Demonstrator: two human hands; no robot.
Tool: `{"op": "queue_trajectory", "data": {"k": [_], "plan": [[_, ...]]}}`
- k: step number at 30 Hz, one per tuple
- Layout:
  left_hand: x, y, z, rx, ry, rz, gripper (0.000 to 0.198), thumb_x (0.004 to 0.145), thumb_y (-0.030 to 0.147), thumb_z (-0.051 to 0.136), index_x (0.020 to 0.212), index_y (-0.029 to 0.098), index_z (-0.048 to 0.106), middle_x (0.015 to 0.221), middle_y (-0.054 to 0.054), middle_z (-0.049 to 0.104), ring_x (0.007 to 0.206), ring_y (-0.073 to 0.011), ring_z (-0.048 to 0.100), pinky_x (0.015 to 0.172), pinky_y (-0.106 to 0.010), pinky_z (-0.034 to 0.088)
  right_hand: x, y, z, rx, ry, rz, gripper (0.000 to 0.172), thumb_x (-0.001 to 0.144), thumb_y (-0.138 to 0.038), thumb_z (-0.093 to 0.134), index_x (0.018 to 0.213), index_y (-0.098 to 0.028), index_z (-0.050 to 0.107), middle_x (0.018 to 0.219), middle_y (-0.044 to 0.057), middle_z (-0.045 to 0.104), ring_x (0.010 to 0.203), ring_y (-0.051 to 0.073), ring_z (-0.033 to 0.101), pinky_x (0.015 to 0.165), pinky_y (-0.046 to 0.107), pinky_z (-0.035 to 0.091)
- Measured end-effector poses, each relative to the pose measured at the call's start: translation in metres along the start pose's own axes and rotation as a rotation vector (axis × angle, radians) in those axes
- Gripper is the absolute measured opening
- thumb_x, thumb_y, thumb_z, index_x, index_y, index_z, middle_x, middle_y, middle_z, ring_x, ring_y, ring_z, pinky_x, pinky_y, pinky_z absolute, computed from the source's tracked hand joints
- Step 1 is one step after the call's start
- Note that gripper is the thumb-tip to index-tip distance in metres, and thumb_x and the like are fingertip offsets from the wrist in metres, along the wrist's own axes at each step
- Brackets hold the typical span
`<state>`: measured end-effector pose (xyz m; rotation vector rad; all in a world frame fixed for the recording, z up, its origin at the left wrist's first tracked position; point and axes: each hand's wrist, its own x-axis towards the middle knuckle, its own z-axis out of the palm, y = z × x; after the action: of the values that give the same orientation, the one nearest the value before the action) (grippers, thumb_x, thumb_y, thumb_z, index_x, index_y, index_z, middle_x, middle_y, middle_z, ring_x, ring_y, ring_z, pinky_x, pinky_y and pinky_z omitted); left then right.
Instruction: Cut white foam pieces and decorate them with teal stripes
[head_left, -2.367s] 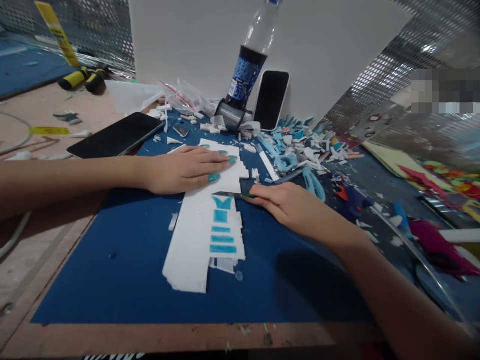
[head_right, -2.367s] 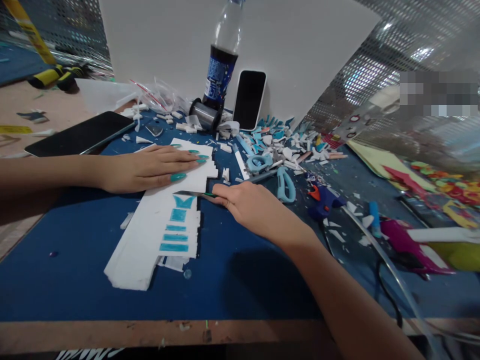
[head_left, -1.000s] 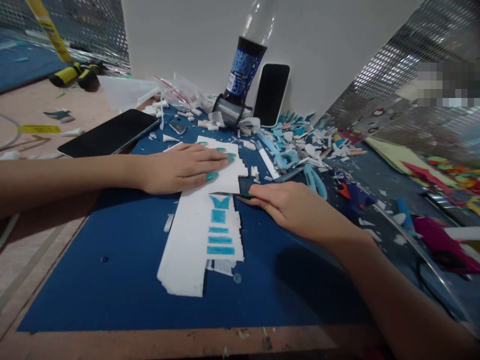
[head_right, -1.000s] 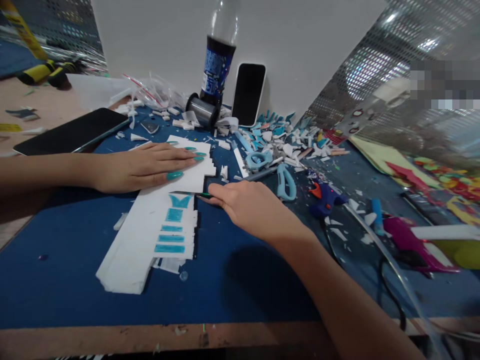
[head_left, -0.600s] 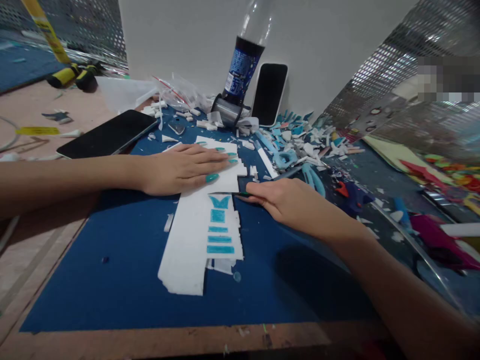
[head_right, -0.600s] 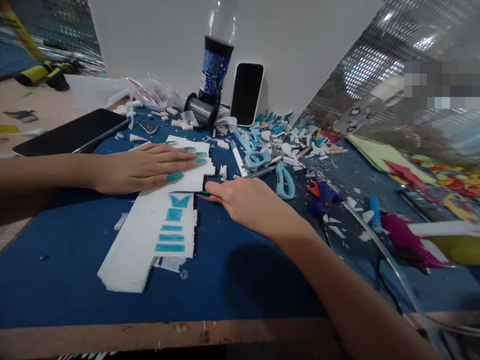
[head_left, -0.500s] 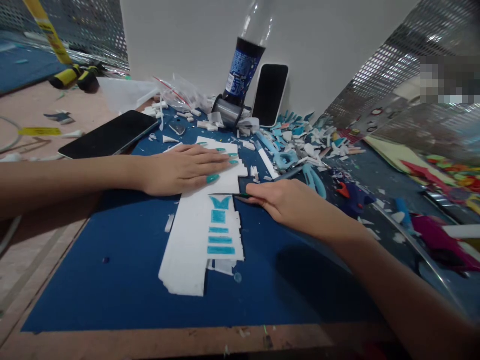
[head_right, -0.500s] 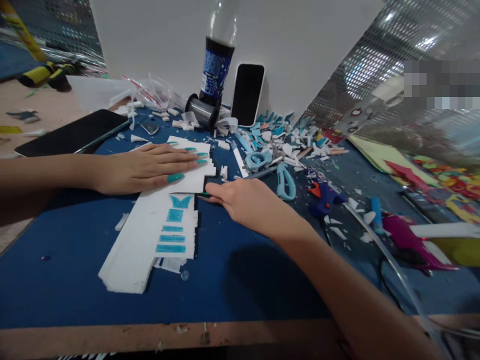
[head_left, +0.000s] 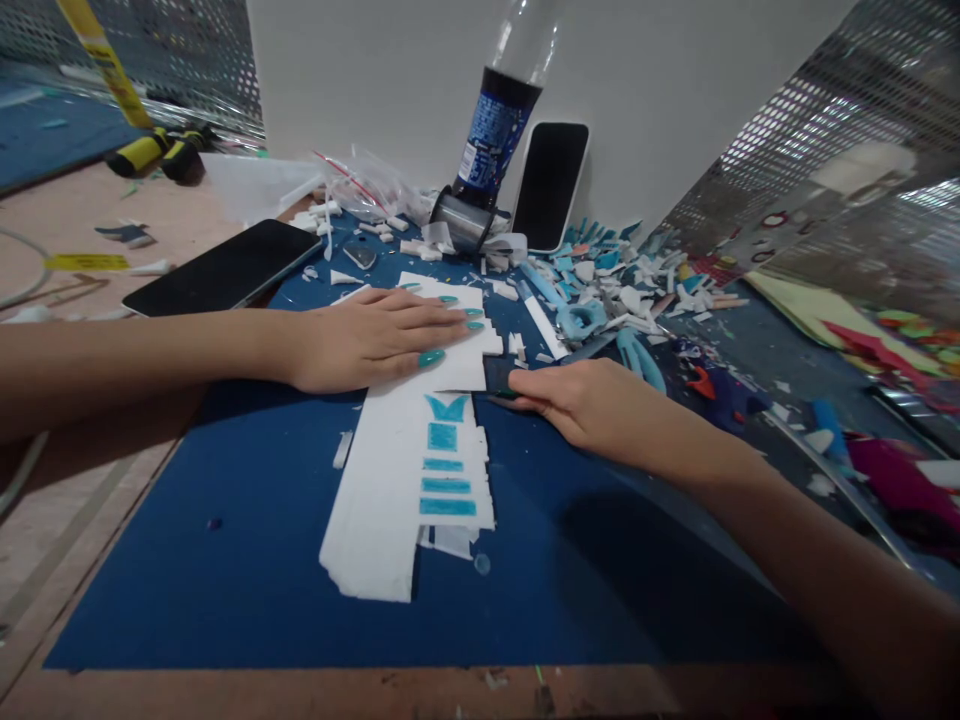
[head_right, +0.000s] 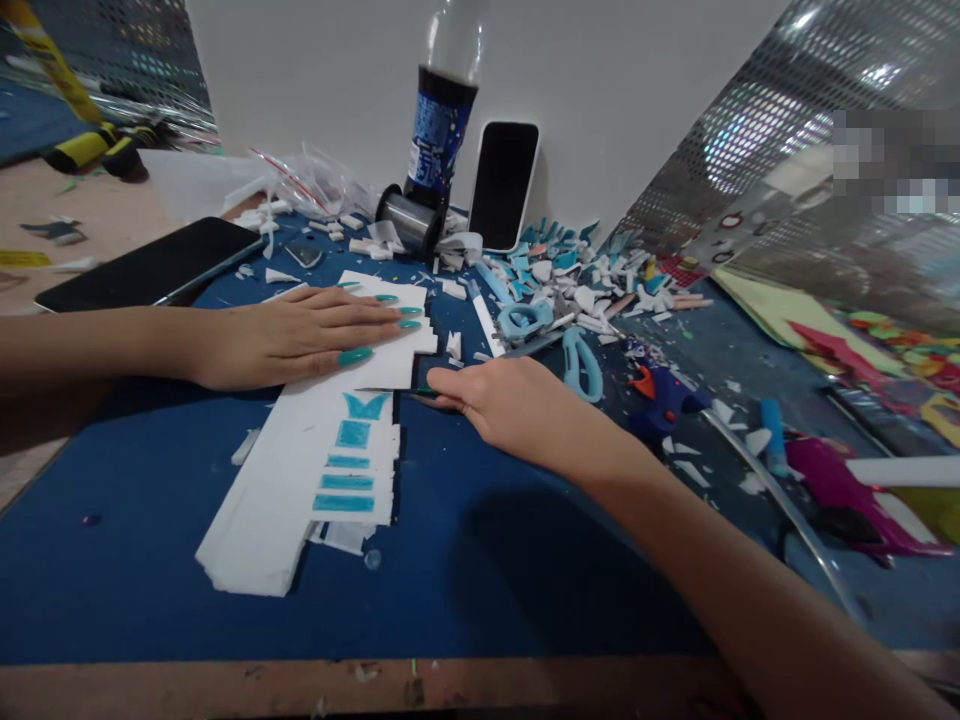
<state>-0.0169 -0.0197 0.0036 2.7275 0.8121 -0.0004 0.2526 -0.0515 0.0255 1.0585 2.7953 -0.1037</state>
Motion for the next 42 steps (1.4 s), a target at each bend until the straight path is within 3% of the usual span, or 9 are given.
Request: {"op": "queue_trajectory", "data": {"k": [21, 30, 42], "plan": [[0.0, 0.001, 0.003, 0.0, 0.045, -0.01, 0.051, 0.101, 0.046, 0.014, 0.15, 0.032, 0.013, 0.159, 0.004, 0.01, 0.146, -0.0215, 0.007, 0.116, -0.042, 0.004, 0.007, -0.012, -0.004, 0.005, -0.039, 0.011, 0.023, 0.096, -0.023, 0.038, 0.074, -0.019, 0.044, 0.057, 0.0, 0.053, 0.052, 0.013, 0.051, 0.051, 0.023, 0.024], [0.001, 0.004, 0.001, 0.017, 0.036, -0.023, 0.05, 0.1, 0.045, 0.017, 0.149, 0.037, 0.01, 0.159, 0.006, 0.011, 0.145, -0.0248, 0.011, 0.115, -0.045, 0.009, 0.008, -0.015, -0.011, -0.055, -0.068, 0.001, 0.022, 0.097, -0.026, 0.036, 0.082, -0.018, 0.05, 0.058, 0.001, 0.057, 0.051, 0.014, 0.051, 0.048, 0.023, 0.021], [0.001, 0.005, 0.0, 0.01, 0.019, -0.024, 0.052, 0.1, 0.049, 0.016, 0.15, 0.035, 0.01, 0.159, 0.005, 0.009, 0.146, -0.0233, 0.008, 0.116, -0.045, 0.004, 0.011, -0.016, -0.018, -0.096, -0.132, 0.019, 0.016, 0.094, -0.017, 0.04, 0.095, -0.019, 0.056, 0.061, 0.001, 0.059, 0.05, 0.012, 0.051, 0.048, 0.023, 0.021]]}}
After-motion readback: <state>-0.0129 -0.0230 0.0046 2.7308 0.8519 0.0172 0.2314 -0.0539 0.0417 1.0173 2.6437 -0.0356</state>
